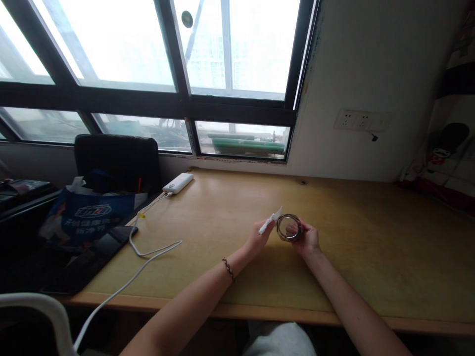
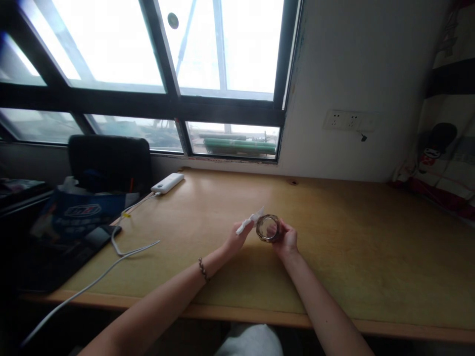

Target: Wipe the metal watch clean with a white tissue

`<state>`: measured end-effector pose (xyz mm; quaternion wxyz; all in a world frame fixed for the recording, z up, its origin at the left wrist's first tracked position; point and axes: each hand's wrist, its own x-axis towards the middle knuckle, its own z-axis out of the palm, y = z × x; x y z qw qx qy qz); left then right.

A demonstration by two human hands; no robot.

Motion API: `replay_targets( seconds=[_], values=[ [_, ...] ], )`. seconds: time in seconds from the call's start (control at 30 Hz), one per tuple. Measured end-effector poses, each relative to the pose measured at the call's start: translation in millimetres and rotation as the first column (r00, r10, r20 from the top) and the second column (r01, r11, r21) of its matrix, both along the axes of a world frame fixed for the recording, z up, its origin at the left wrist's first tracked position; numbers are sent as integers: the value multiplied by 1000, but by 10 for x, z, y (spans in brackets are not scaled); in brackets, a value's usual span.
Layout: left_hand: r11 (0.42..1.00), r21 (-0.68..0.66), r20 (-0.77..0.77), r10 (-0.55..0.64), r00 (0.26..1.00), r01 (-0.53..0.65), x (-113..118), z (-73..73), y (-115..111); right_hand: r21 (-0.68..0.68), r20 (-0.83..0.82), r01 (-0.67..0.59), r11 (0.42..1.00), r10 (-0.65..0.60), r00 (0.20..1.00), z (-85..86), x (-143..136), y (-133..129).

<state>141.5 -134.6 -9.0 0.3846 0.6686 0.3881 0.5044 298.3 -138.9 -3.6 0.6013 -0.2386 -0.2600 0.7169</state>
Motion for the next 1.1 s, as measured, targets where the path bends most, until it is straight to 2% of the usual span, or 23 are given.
replay_targets(
  seconds=[0.07, 0.2, 0.3, 0.43, 0.53, 0.67, 0.83, 0.9, 1.0, 1.1],
  values=[
    [998, 40, 25, -52, 998, 51, 3, 31, -10, -37, 28, 17, 999, -16, 999, -2, -10, 3],
    [947, 255, -56, -189, 980, 197, 6, 114, -44, -163, -15, 70, 984, -74, 997, 4, -37, 0],
    [905, 343, -173, -202, 964, 251, -8, 123, -47, -219, -23, 88, 972, -95, 995, -9, -61, 2],
    [878, 370, -294, -199, 935, 303, -28, 126, -56, -206, -3, 60, 977, -62, 998, -62, -87, 16],
    [906, 342, -298, -145, 943, 248, -20, 135, -58, -204, -1, 67, 977, -69, 998, -79, -92, 24],
    [953, 269, -218, -79, 973, 137, 18, 90, -28, -238, -34, 140, 961, -153, 988, -51, -55, 30],
    [981, 149, -222, -92, 971, 127, 88, -3, -54, -168, -71, 236, 957, -251, 965, -32, 33, 51],
    [973, 168, -247, -111, 963, 156, 116, -16, -106, -193, -73, 282, 940, -300, 951, -37, 54, 64],
    [941, 288, -312, -82, 946, 177, 144, -12, -187, -241, -58, 344, 907, -367, 928, -47, 68, 82],
    [899, 384, -424, -33, 905, 212, 145, 6, -225, -232, -80, 335, 913, -361, 929, -58, 87, 98]
  ],
)
